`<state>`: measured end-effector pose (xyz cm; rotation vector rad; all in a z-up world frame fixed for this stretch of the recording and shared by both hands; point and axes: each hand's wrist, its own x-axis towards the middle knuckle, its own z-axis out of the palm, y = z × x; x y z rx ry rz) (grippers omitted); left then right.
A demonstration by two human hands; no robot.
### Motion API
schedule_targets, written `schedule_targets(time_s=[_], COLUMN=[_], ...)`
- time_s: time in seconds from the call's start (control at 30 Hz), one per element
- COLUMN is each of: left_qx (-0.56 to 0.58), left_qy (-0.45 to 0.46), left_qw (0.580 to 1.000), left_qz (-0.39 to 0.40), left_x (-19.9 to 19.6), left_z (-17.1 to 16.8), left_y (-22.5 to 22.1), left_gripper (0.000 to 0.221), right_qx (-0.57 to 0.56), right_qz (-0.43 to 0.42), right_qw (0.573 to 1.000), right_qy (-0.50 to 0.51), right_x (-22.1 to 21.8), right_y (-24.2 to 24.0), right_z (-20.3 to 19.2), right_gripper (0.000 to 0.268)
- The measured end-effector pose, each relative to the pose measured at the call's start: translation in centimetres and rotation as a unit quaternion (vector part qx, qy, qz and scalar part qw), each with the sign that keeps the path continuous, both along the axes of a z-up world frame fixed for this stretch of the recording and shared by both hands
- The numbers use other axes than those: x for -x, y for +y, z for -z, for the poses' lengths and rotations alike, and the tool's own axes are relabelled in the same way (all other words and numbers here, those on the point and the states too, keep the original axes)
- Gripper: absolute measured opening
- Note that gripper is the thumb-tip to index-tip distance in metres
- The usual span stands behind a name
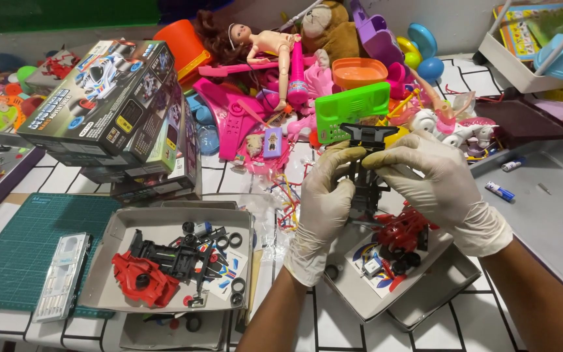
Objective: Assembling a plastic toy model car by joining various small components.
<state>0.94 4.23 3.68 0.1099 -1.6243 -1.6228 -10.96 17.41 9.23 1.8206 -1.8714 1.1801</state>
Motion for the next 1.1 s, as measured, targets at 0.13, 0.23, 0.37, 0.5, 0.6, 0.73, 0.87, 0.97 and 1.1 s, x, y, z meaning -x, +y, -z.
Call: schedule_targets(time_s=[0.13, 0.23, 0.37, 0.5, 0.6, 0.73, 0.87, 0.97, 1.1], left_qx=[0.038, 0.033, 0.034, -0.012, 0.011, 0.015, -0.076, -0.093, -0.050], left_qy=[0.013, 0.010, -0.012, -0.025, -0.010, -0.003, 0.011, 0.031, 0.029], left_qw=[0.999, 0.999, 0.999, 0.999, 0.999, 0.999, 0.996, 0.994, 0.996], left_qz=[0.010, 0.019, 0.001, -0.029, -0.037, -0.042, -0.048, -0.051, -0.062], left_x=[0.0, -0.1, -0.3, 0.2, -0.4, -0.2, 0.9, 0.8, 0.2], left_z=[0.1, 0.0, -0.7, -0.1, -0.8, -0.6, 0.9, 0.7, 0.1], left_y=[0.1, 0.2, 0.3, 0.6, 0.4, 0.2, -0.4, 0.0, 0.5], left_gripper=[0.059, 0.055, 0.041, 0.025, 0.016, 0.011, 0.008, 0.006, 0.008], right_qx=[-0.026, -0.030, -0.011, -0.003, 0.005, 0.003, 0.013, 0.018, 0.016], right_qz=[0.010, 0.004, 0.016, 0.099, 0.083, 0.082, 0.094, 0.105, 0.120], right_qw=[0.999, 0.999, 1.000, 0.983, 0.982, 0.978, 0.975, 0.978, 0.981], right_qy=[0.018, 0.014, -0.002, -0.153, -0.172, -0.193, -0.202, -0.178, -0.154], right_x=[0.7, 0.7, 0.4, -0.4, -0.9, -1.6, -1.8, -1.9, -2.1], right_y=[0.0, 0.1, 0.0, 0.0, -0.2, -0.4, -0.5, -0.6, -0.8], right_z=[0.7, 0.6, -0.2, -0.3, 0.0, -0.4, -0.9, -0.8, 0.1], right_gripper=[0.016, 0.016, 0.012, 0.014, 0.015, 0.014, 0.025, 0.024, 0.015])
